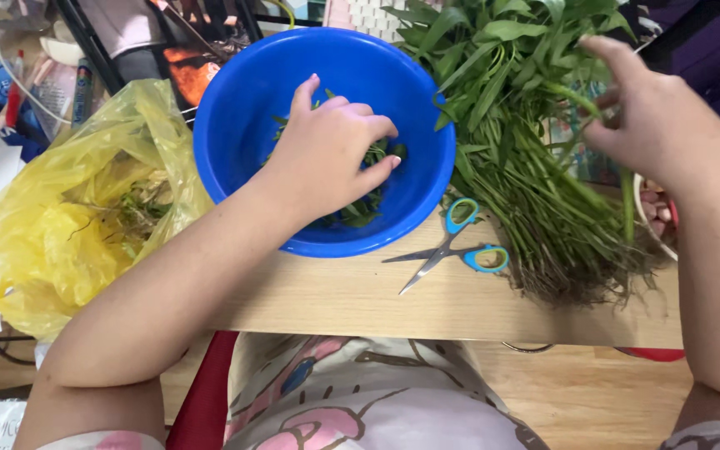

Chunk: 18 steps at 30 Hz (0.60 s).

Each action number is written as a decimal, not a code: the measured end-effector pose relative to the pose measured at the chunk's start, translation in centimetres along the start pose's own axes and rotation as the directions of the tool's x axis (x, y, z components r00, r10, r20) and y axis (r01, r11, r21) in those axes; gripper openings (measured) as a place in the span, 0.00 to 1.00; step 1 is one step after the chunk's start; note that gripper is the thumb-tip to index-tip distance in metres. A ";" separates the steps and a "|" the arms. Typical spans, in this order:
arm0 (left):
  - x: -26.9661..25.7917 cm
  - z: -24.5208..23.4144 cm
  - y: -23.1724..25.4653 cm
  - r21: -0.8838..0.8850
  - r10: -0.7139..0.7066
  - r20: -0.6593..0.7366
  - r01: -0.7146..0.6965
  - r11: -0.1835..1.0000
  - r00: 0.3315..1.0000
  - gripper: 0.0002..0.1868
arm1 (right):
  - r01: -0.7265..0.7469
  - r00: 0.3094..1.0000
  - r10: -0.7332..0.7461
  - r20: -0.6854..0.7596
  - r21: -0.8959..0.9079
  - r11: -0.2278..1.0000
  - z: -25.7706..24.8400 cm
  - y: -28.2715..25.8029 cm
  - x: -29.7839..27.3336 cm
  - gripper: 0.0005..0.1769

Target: The person uses scissors to cut the leaves and stems off of water spinach, placing the cut pieces into a blue bowl.

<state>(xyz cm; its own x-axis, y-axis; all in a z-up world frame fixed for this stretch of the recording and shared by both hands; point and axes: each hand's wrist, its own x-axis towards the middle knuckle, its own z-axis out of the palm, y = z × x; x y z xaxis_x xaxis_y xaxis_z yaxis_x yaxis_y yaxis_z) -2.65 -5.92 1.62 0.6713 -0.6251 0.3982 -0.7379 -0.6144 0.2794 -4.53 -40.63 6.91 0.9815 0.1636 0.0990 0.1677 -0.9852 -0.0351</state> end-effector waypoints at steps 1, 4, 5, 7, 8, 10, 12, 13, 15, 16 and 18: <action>0.2 0.0 0.0 0.013 -0.002 0.008 0.002 1.000 1.000 0.14 | -0.040 0.999 0.040 -0.017 0.003 0.999 -0.5 -0.3 -0.3 0.47; 0.6 0.2 0.3 0.018 0.004 0.031 -0.004 1.000 1.000 0.14 | 0.016 0.994 -0.027 -0.107 -0.101 0.995 -2.1 0.2 0.2 0.35; 0.7 0.2 0.4 0.016 0.013 0.032 -0.014 1.000 0.999 0.14 | 0.007 0.994 -0.018 -0.109 -0.102 0.995 -2.3 0.6 0.1 0.35; 0.8 0.2 0.5 0.015 0.009 0.042 -0.010 1.000 0.999 0.14 | -0.083 0.966 0.045 -0.256 -0.142 0.986 -2.5 2.1 0.0 0.22; 0.9 0.2 0.6 0.012 0.018 0.043 -0.019 1.000 0.999 0.14 | -0.092 0.965 0.053 -0.258 -0.144 0.985 -2.4 3.2 0.0 0.22; 1.1 0.1 0.8 0.017 -0.002 0.057 0.001 1.000 0.998 0.15 | -0.094 0.985 0.103 -0.137 0.070 0.993 -2.0 5.8 0.4 0.07; 1.3 0.1 1.0 0.018 0.003 0.060 -0.005 1.000 0.998 0.15 | -0.121 0.982 0.130 -0.135 0.070 0.990 -1.6 8.2 0.7 0.07; 1.3 0.0 1.1 0.022 0.007 0.062 -0.008 1.000 0.998 0.15 | -0.147 0.979 0.154 -0.132 0.068 0.987 -1.6 9.2 0.5 0.07; 1.6 0.0 1.4 0.011 0.013 0.066 -0.013 1.000 0.998 0.15 | -0.166 0.974 0.174 -0.146 0.063 0.984 -1.9 10.2 0.2 0.07; 1.7 -0.1 1.6 0.001 0.018 0.070 -0.018 1.000 0.997 0.15 | -0.175 0.971 0.184 -0.155 0.068 0.982 -1.8 10.0 0.3 0.08; 2.1 -0.4 1.8 -0.019 0.018 0.068 -0.017 1.000 0.998 0.14 | -0.167 0.963 0.180 -0.199 0.083 0.982 -2.0 9.2 0.1 0.08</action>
<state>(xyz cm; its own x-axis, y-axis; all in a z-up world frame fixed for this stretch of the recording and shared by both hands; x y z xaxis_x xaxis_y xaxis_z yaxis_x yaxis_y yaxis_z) -2.64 -8.11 3.32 0.6610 -0.6673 0.3433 -0.7503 -0.5944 0.2894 -3.11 -49.78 8.54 0.9575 -0.0304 0.2867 0.0085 -0.9910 -0.1333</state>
